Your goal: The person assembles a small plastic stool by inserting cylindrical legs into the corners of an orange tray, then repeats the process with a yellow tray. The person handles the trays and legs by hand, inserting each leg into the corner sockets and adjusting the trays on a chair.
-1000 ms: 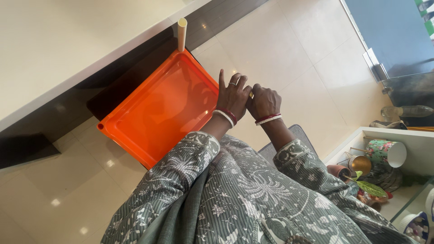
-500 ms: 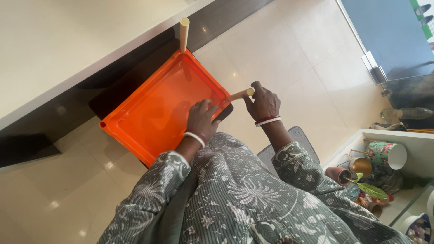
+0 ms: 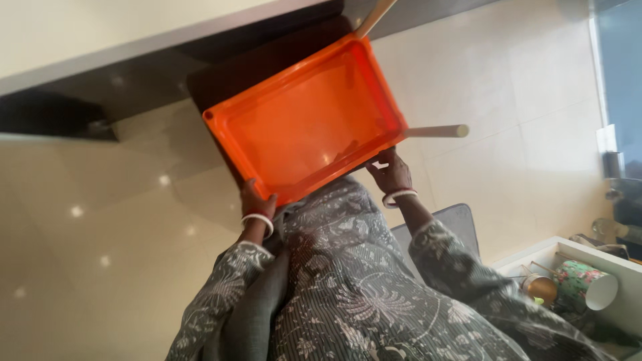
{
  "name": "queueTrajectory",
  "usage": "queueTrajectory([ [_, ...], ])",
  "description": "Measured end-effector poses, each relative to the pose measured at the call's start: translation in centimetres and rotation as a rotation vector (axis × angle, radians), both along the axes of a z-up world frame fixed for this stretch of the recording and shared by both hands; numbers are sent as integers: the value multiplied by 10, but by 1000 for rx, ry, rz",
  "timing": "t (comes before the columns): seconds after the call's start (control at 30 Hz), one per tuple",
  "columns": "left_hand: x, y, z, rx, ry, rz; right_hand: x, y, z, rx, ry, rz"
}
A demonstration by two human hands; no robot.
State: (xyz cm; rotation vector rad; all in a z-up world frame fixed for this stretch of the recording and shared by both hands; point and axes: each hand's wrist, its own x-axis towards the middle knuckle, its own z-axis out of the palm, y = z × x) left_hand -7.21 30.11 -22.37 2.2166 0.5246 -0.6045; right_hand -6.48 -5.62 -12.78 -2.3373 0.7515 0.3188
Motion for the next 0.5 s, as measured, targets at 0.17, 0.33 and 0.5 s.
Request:
queueTrajectory([
  [0.17, -42, 1, -31, -119, 339, 238, -16, 18, -118, 868, 330, -1001],
  [0.33, -76, 7, -74, -509, 440, 337, -19, 31, -128, 987, 109, -1001],
  [0.5, -75, 12, -70, -694, 21, 550, 0, 59, -121, 973, 116, -1012],
])
